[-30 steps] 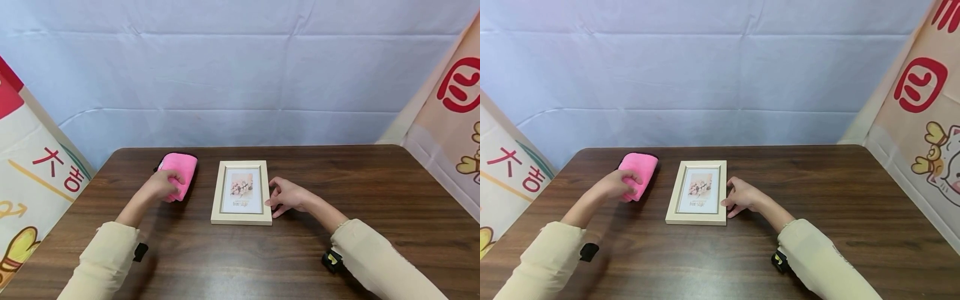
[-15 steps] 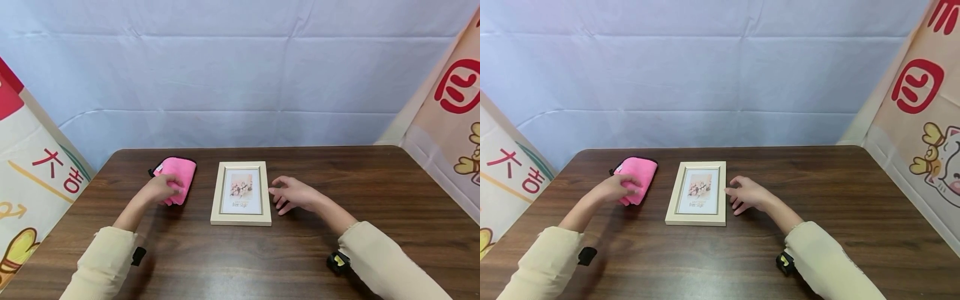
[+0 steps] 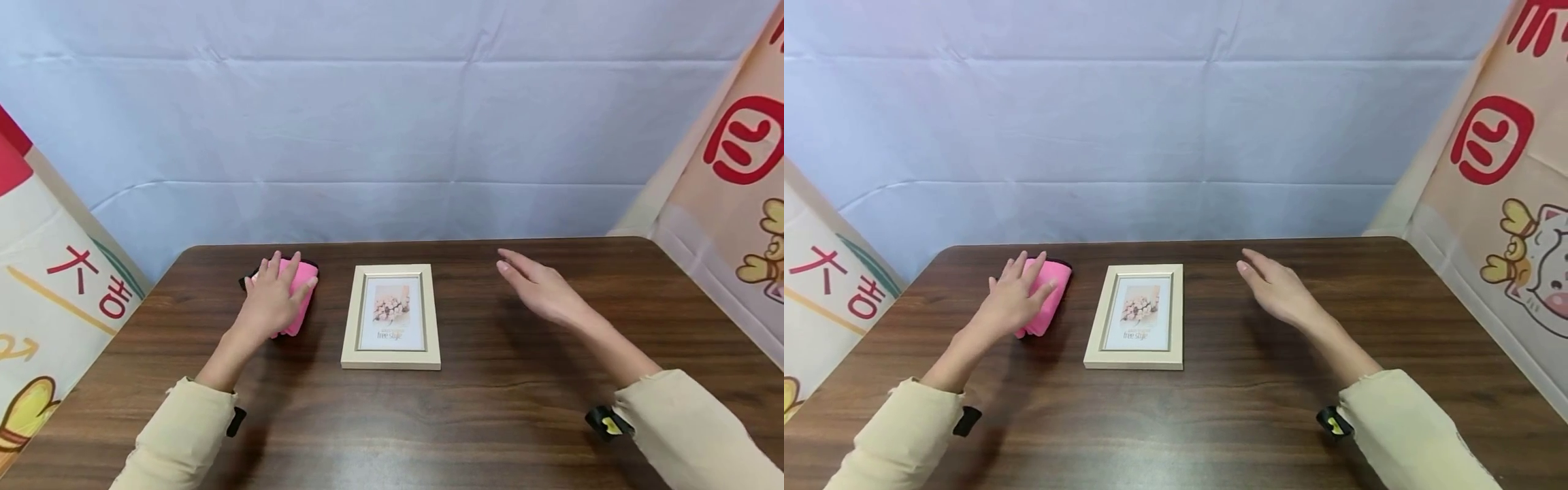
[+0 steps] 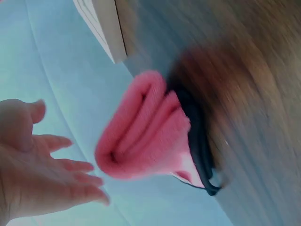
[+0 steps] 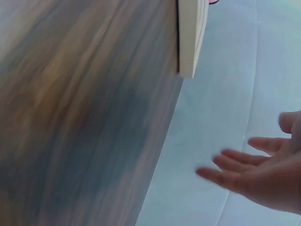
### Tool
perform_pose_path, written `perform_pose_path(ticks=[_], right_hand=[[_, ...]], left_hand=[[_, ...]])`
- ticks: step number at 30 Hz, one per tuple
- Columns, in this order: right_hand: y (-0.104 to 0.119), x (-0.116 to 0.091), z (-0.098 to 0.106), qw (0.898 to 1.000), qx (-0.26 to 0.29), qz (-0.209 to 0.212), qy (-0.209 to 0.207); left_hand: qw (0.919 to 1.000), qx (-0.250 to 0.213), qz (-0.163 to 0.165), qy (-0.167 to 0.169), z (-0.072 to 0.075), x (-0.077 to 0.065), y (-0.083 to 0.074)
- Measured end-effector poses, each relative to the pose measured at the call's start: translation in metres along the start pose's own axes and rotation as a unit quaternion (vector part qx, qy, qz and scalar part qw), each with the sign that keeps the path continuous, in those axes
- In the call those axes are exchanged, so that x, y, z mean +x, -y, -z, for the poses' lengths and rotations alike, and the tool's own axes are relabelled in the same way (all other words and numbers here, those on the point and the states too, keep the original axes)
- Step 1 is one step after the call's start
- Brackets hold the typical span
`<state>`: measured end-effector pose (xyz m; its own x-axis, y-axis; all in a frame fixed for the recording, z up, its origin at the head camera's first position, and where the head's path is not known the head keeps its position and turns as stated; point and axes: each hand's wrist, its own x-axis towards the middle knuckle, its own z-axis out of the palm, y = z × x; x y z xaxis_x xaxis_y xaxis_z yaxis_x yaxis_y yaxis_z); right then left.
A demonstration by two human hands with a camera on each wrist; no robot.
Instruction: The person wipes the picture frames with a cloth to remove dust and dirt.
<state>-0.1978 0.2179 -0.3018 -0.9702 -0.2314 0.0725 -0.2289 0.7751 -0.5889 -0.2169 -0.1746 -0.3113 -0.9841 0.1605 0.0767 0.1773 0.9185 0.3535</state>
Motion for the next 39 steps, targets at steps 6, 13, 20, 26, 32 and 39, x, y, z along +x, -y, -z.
perform_pose_path(ticks=[6,13,20,26,32,39], right_hand=[[-0.017,-0.008,-0.005,0.998,-0.028,0.028,-0.041],[-0.027,-0.021,-0.012,0.992,-0.112,0.03,-0.043],[-0.03,-0.03,-0.012,0.983,-0.182,0.017,-0.021],[-0.033,-0.033,-0.012,0.977,-0.214,0.011,-0.014],[-0.034,-0.034,-0.012,0.975,-0.222,0.002,-0.003],[-0.034,-0.035,-0.012,0.974,-0.227,-0.004,0.005]], left_hand=[[0.9964,0.06,-0.044,-0.039,-0.013,-0.002,-0.015],[0.991,0.106,-0.074,-0.035,-0.025,-0.011,-0.032],[0.9872,0.123,-0.098,-0.029,-0.032,-0.019,-0.041],[0.9865,0.126,-0.1,-0.029,-0.033,-0.021,-0.042],[0.9868,0.129,-0.095,-0.026,-0.033,-0.021,-0.041],[0.9862,0.136,-0.093,-0.021,-0.033,-0.021,-0.041]])
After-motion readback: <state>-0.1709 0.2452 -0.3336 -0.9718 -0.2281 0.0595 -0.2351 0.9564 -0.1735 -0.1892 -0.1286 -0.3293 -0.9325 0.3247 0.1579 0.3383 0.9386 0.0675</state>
